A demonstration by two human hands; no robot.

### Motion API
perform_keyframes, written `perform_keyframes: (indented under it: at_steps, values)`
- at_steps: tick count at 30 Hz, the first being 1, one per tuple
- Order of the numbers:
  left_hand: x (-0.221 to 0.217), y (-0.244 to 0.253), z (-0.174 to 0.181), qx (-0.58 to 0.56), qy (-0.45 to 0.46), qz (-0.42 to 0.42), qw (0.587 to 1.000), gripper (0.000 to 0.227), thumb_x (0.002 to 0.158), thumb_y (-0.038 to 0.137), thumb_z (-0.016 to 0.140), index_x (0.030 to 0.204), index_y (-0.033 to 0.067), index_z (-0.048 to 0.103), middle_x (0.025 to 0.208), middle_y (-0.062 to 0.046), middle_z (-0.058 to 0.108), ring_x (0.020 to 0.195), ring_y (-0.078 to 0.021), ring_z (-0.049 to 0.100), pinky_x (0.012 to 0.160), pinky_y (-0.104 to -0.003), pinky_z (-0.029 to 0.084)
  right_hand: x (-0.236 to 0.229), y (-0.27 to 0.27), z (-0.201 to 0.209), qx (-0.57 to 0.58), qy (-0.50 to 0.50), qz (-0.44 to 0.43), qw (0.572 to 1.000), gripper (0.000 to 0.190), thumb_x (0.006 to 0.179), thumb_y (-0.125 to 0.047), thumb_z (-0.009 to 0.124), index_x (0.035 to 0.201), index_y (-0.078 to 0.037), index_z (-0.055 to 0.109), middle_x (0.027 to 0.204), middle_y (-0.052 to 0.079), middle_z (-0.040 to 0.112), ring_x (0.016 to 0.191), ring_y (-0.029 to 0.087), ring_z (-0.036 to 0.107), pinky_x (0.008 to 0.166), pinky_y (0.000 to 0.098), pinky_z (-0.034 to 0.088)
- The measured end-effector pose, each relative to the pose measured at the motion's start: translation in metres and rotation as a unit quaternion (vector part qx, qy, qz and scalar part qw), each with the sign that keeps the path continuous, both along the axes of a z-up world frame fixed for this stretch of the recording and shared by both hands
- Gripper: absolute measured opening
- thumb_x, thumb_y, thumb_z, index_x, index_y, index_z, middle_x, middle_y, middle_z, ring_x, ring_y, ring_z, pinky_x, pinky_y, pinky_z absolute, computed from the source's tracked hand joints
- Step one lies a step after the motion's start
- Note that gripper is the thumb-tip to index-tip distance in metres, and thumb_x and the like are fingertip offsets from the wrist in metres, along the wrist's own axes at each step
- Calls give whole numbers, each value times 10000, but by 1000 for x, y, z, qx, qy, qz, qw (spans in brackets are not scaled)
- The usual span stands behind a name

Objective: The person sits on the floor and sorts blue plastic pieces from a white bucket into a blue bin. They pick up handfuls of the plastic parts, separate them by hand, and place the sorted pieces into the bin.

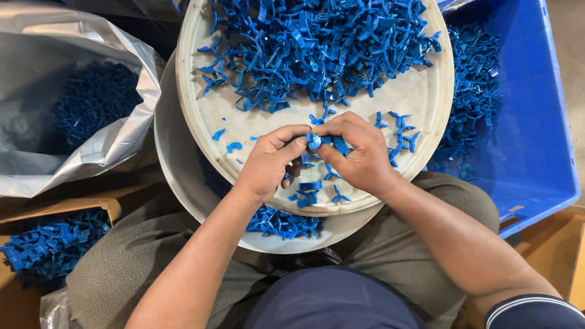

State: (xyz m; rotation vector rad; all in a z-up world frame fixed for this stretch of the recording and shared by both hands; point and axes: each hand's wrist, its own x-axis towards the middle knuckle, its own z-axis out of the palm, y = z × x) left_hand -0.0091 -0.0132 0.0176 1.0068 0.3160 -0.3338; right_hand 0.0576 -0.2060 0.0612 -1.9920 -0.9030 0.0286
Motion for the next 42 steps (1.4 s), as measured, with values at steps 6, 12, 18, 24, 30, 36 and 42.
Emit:
perform_keyframes:
  at_steps: [6,12,18,24,30,36,42]
  values:
    - [2,0,2,-21,-12,6,1000,218,996,153,620,1178,54,687,732,3,590,510,-54,502,375,-213,343,1,-10,-6,3,-6,-7,1000,332,825,-119,859,1121,-45,727,1069,124,711,990,274,699,875,352,543]
    - [-8,83,81,424,-395,217,786,91,1022,87,670,1057,2,669,928,-80,691,869,-187,674,802,-339,547,13,-13,4,-7,-5,-68,998,214,937,-106,759,1137,-34,729,1124,131,717,1039,237,697,945,327,539]
    - [-24,179,94,837,-69,378,391,497,717,352,790,1160,146,702,1155,-157,695,1034,-369,635,876,-470,507,9,-9,2,-64,-10,-29,997,205,902,-149,750,1077,-43,739,1050,123,729,984,240,701,883,338,533]
    - [6,126,20,684,-219,229,657,366,857,252,678,1202,136,642,1252,-131,670,1279,-356,597,1135,-469,436,19,-27,-49,-152,68,7,986,226,866,-202,706,1046,-70,741,983,95,762,927,215,730,842,344,554]
    - [-9,-15,-7,515,-264,-50,814,531,993,517,571,1334,115,631,1156,-213,700,1067,-418,665,924,-497,531,74,-57,-175,20,355,68,932,426,845,-96,687,1220,-30,497,987,172,725,874,241,715,720,409,595]
    - [-4,-16,0,550,-239,-3,800,379,1065,438,574,960,99,708,816,-157,712,799,-366,701,729,-474,545,92,-60,-203,7,325,72,943,432,918,-96,738,1255,-54,470,982,202,675,810,287,694,684,434,598]
    - [3,-11,5,437,-182,52,879,209,1046,239,586,1018,59,690,811,-119,691,760,-282,695,693,-418,556,64,-21,-102,-365,128,-68,920,481,913,-376,647,1383,-313,563,1069,120,786,1037,308,754,930,419,602]
